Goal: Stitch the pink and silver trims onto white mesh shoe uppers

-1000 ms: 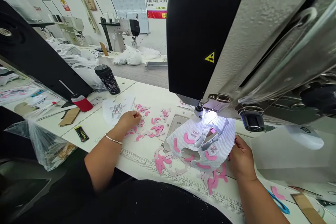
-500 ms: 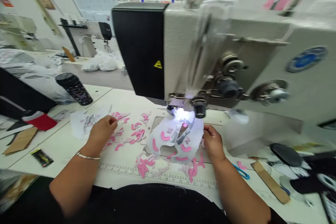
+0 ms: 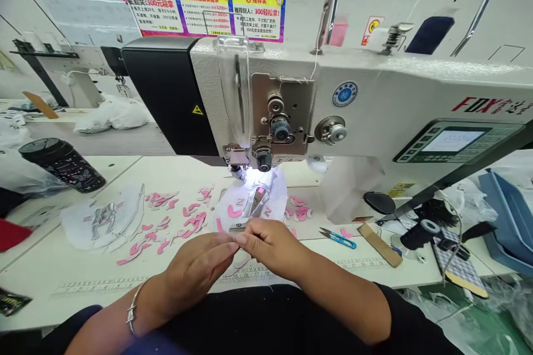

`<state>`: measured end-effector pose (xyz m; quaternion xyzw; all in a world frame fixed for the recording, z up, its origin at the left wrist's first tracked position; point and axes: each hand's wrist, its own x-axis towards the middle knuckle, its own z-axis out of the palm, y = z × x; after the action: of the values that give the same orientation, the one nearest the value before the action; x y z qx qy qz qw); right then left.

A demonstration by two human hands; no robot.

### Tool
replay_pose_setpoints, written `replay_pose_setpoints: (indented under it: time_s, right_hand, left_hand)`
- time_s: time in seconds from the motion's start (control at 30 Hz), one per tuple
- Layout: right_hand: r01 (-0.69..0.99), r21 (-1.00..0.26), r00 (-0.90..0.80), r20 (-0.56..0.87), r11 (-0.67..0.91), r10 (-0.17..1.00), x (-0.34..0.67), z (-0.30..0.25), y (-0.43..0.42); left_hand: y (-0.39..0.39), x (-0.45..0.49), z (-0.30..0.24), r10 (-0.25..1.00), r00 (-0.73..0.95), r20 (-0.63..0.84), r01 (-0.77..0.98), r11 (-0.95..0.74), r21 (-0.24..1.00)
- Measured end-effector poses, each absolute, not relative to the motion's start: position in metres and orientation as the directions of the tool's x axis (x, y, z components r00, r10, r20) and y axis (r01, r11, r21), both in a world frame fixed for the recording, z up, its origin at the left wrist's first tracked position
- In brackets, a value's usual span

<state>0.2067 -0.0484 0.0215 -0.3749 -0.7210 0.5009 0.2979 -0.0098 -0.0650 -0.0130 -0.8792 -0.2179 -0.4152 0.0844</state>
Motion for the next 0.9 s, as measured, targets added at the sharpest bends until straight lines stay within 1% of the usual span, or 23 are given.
replay_pose_setpoints:
  time_s: [0.03,0.07,0.1,0.13,0.2,0.23,0.27,0.33,0.4,0.47,0.53,0.6,0.63,0.7,0.77,0.83,0.9]
  right_hand:
    - [0.230,-0.961,-0.536,0.006,0.153,0.844,0.205,0.020,-0.049]
    - [0.220,-0.970,-0.528,-0.026,0.107,0.849,0.205,0.018,-0.049]
    - [0.219,-0.971,-0.521,-0.035,0.094,0.853,0.206,0.017,-0.049]
    - [0.232,-0.966,-0.514,-0.020,0.117,0.857,0.207,0.016,-0.048]
    - [0.291,-0.925,-0.510,0.068,0.246,0.858,0.209,0.016,-0.047]
    - [0.326,-0.883,-0.522,0.128,0.337,0.843,0.209,0.018,-0.046]
    - [0.359,-0.828,-0.546,0.188,0.431,0.816,0.209,0.020,-0.045]
    - [0.408,-0.699,-0.596,0.284,0.588,0.751,0.209,0.026,-0.042]
    - [0.429,-0.597,-0.624,0.347,0.678,0.700,0.208,0.031,-0.037]
    - [0.420,-0.530,-0.612,0.434,0.737,0.661,0.209,0.035,-0.031]
    - [0.411,-0.433,-0.561,0.573,0.802,0.597,0.210,0.034,-0.022]
    - [0.464,-0.300,-0.481,0.705,0.834,0.521,0.213,0.029,-0.011]
    - [0.508,-0.238,-0.450,0.746,0.828,0.491,0.214,0.025,-0.006]
    - [0.585,-0.147,-0.427,0.780,0.797,0.457,0.215,0.016,0.004]
    - [0.620,-0.087,-0.441,0.783,0.780,0.438,0.215,0.008,0.012]
    - [0.624,-0.060,-0.450,0.787,0.779,0.421,0.214,0.001,0.017]
    - [0.626,-0.059,-0.439,0.797,0.777,0.414,0.214,-0.002,0.021]
  left_hand:
    - [-0.066,-0.008,-0.014,0.329,0.551,0.767,0.446,-0.893,0.063]
    - [-0.067,-0.008,-0.013,0.375,0.534,0.758,0.454,-0.883,0.118]
    - [-0.067,-0.007,-0.011,0.446,0.514,0.733,0.467,-0.862,0.196]
    - [-0.068,-0.007,-0.007,0.533,0.490,0.690,0.483,-0.825,0.294]
    - [-0.068,-0.006,0.004,0.715,0.436,0.547,0.507,-0.697,0.507]
    - [-0.068,-0.005,0.010,0.781,0.419,0.462,0.511,-0.624,0.591]
    - [-0.067,-0.004,0.016,0.827,0.409,0.385,0.513,-0.558,0.652]
    - [-0.064,-0.002,0.027,0.881,0.393,0.266,0.499,-0.446,0.743]
    - [-0.060,-0.001,0.036,0.902,0.401,0.158,0.452,-0.345,0.823]
    - [-0.055,-0.001,0.041,0.914,0.401,0.062,0.409,-0.238,0.881]
    - [-0.046,-0.004,0.046,0.932,0.362,0.005,0.384,-0.155,0.910]
    - [-0.034,-0.008,0.052,0.963,0.268,0.018,0.353,-0.116,0.928]
    - [-0.026,-0.009,0.054,0.976,0.214,0.037,0.349,-0.111,0.930]
    - [-0.009,-0.011,0.057,0.988,0.116,0.098,0.365,-0.134,0.921]
    - [0.008,-0.009,0.055,0.987,0.066,0.150,0.346,-0.163,0.924]
    - [0.021,-0.005,0.049,0.986,0.082,0.147,0.253,-0.163,0.954]
    - [0.028,0.000,0.042,0.985,0.128,0.113,0.157,-0.132,0.979]
